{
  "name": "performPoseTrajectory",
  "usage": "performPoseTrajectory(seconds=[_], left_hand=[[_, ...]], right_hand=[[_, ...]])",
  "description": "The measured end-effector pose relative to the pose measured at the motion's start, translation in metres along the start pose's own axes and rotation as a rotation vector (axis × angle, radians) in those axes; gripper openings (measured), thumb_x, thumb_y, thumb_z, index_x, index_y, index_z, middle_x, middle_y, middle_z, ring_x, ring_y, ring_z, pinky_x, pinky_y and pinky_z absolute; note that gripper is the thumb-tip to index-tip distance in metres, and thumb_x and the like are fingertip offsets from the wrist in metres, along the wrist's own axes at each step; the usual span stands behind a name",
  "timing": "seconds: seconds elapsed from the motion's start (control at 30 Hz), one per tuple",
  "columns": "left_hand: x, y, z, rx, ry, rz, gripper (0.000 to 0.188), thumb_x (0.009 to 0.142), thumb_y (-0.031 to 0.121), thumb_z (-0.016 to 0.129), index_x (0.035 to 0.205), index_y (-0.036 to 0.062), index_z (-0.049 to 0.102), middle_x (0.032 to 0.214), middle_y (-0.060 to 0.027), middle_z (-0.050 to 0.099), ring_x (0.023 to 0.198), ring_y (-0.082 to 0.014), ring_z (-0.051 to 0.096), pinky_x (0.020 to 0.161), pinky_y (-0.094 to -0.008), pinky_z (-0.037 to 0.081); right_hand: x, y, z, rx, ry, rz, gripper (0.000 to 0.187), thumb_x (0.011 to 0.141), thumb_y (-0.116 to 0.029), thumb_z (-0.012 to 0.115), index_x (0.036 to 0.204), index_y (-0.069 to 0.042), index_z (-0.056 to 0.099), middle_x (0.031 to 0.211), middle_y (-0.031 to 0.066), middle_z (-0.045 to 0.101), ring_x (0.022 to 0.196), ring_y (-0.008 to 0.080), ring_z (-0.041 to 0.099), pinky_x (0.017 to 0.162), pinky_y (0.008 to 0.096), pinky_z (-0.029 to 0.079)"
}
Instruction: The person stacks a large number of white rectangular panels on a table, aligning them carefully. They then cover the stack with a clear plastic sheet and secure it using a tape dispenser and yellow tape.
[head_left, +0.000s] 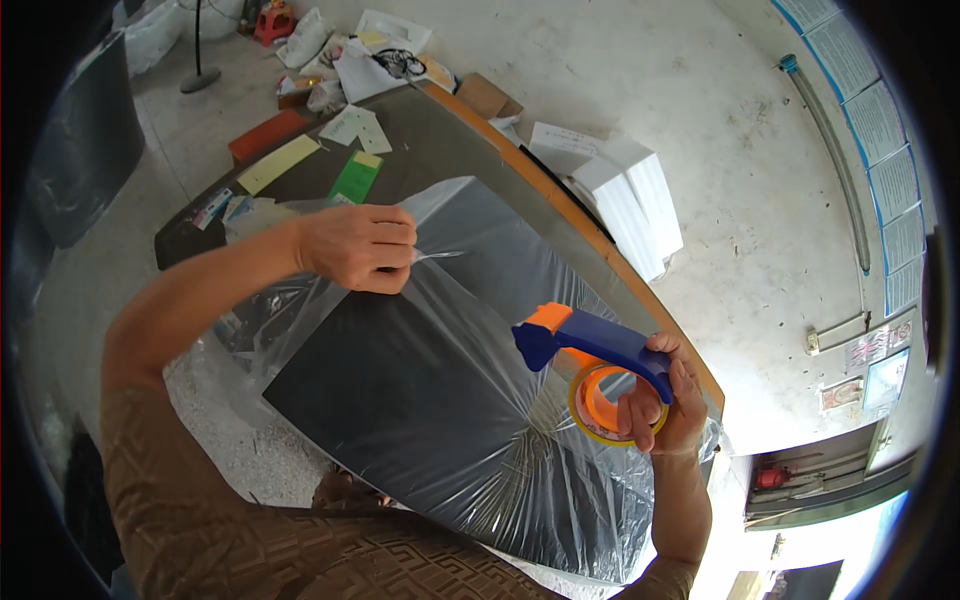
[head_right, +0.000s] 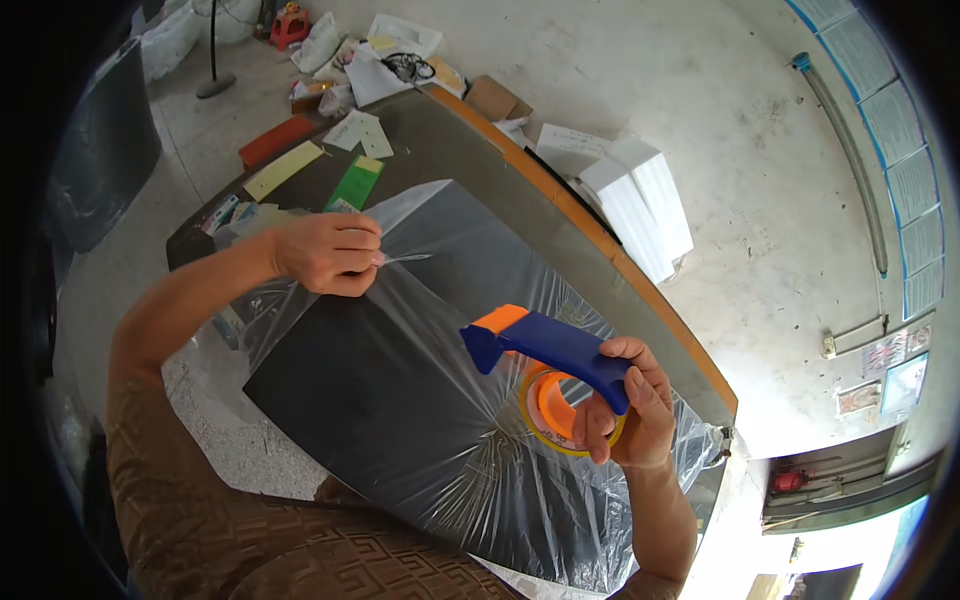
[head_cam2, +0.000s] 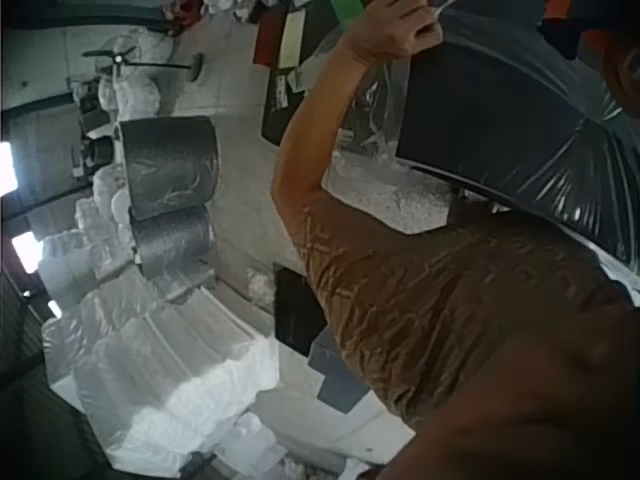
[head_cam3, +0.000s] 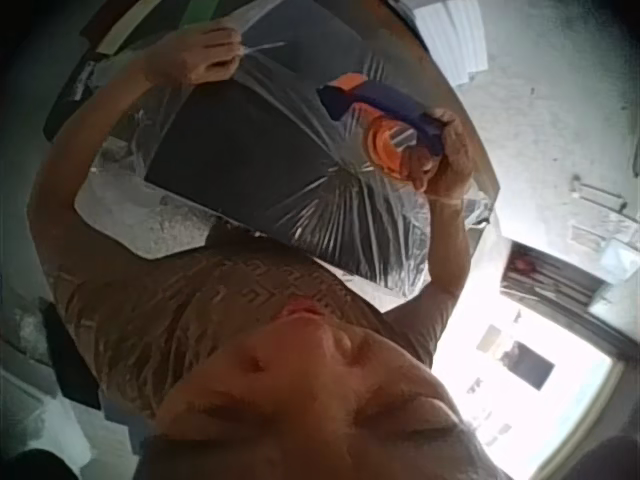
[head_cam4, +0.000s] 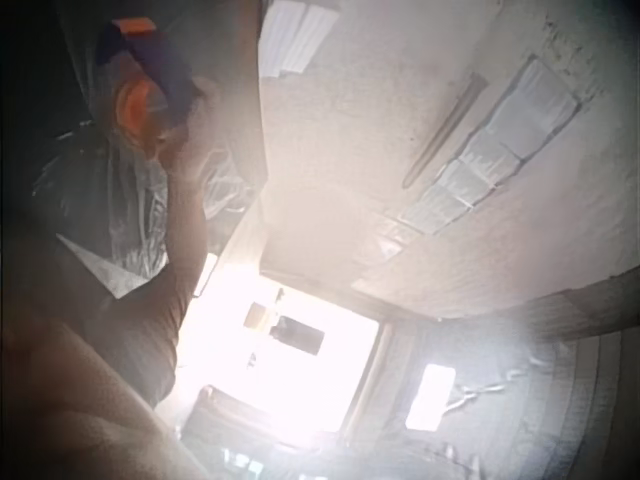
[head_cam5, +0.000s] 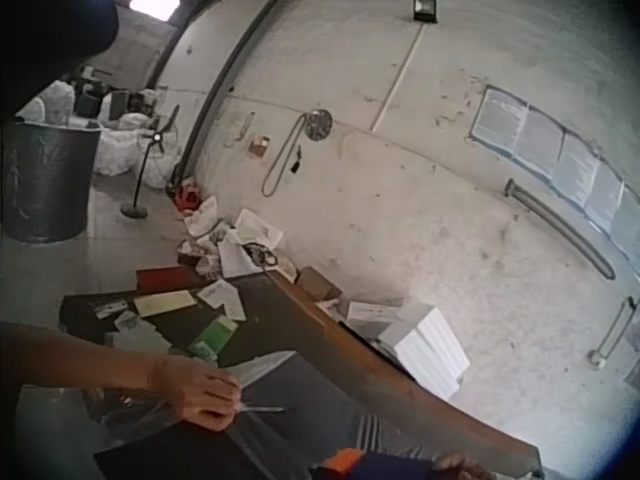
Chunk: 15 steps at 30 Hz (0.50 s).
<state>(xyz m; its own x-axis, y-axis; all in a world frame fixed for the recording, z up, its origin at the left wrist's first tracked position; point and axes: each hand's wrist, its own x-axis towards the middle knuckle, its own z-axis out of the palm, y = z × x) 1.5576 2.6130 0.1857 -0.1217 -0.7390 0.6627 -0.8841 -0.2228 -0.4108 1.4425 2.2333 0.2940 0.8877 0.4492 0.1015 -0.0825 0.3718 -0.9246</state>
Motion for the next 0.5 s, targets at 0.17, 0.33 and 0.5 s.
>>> performPoseTrajectory(seconds=[0.17,0.33,0.5], left_hand=[[-0.001,-0.006,-0.015,-0.020,-0.036,0.194,0.011,0.063,0.003,0.064,0.062,0.0026,0.054,0.083,-0.0069,0.056,0.082,-0.0225,0.056,0.076,-0.0336,0.051],[-0.009,-0.006,-0.019,-0.039,-0.160,0.197,0.009,0.065,0.008,0.064,0.063,0.0032,0.056,0.090,-0.0082,0.057,0.086,-0.0225,0.057,0.078,-0.0341,0.051],[-0.010,-0.006,-0.007,-0.045,-0.111,0.140,0.011,0.063,0.008,0.063,0.062,0.0042,0.052,0.092,-0.0086,0.056,0.086,-0.0231,0.056,0.075,-0.0339,0.050]], right_hand=[[0.024,0.025,0.013,-0.049,-0.167,-0.013,0.030,0.095,-0.014,0.042,0.118,0.007,0.040,0.056,0.0136,0.056,0.038,0.0212,0.057,0.039,0.0300,0.051],[0.046,0.039,0.037,-0.416,-0.245,0.300,0.028,0.096,-0.010,0.041,0.117,0.006,0.051,0.071,0.0117,0.061,0.051,0.0129,0.061,0.044,0.0229,0.053],[0.051,0.039,0.028,-0.401,-0.261,0.382,0.031,0.098,-0.007,0.033,0.119,0.003,0.054,0.075,0.0100,0.061,0.054,0.0099,0.060,0.046,0.0209,0.053]])
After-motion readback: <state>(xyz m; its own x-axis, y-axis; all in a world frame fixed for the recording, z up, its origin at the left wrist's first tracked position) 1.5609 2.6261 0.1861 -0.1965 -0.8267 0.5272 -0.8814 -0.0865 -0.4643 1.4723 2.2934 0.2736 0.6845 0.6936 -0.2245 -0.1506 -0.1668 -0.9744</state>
